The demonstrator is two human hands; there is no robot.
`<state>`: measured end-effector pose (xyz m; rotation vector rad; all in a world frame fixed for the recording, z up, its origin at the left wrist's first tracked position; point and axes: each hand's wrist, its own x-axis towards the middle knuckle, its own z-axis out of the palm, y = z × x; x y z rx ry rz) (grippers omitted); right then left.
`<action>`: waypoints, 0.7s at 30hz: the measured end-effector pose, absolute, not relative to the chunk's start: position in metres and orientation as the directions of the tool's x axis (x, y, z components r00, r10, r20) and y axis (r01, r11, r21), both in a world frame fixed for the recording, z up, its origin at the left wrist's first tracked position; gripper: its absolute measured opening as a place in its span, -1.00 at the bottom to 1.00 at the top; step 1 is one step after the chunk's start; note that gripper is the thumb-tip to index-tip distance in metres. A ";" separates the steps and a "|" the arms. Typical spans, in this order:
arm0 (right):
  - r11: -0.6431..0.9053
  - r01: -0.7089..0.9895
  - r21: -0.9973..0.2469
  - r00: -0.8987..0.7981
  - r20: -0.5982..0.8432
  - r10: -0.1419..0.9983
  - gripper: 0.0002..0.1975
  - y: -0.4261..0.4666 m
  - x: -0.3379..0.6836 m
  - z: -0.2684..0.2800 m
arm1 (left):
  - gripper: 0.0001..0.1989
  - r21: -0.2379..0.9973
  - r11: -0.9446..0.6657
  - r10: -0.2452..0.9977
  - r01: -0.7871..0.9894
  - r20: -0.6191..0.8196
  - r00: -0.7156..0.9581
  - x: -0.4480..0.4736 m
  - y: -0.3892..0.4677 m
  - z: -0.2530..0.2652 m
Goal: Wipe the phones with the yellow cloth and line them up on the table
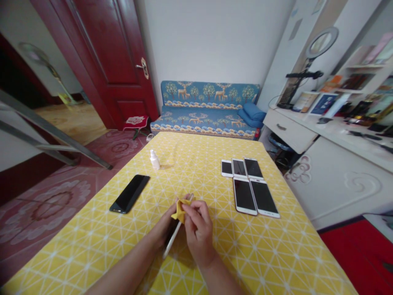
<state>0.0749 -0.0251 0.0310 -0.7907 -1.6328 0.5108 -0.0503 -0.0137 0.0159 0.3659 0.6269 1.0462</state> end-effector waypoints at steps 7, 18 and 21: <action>0.600 0.279 -0.750 0.033 0.632 0.775 -0.62 -0.017 0.075 0.029 | -0.70 0.631 0.567 0.803 -0.529 -0.283 0.524 -0.055 -0.022 0.013; 0.485 0.452 -0.749 -0.018 0.536 0.844 -0.64 0.003 0.096 0.021 | -0.49 0.404 0.647 0.736 -0.647 -0.109 0.668 -0.066 -0.011 0.019; 0.526 0.497 -0.690 -0.133 0.538 0.832 -0.65 0.001 0.094 0.020 | -0.47 0.415 0.586 0.790 -0.696 -0.102 0.604 -0.066 -0.003 0.013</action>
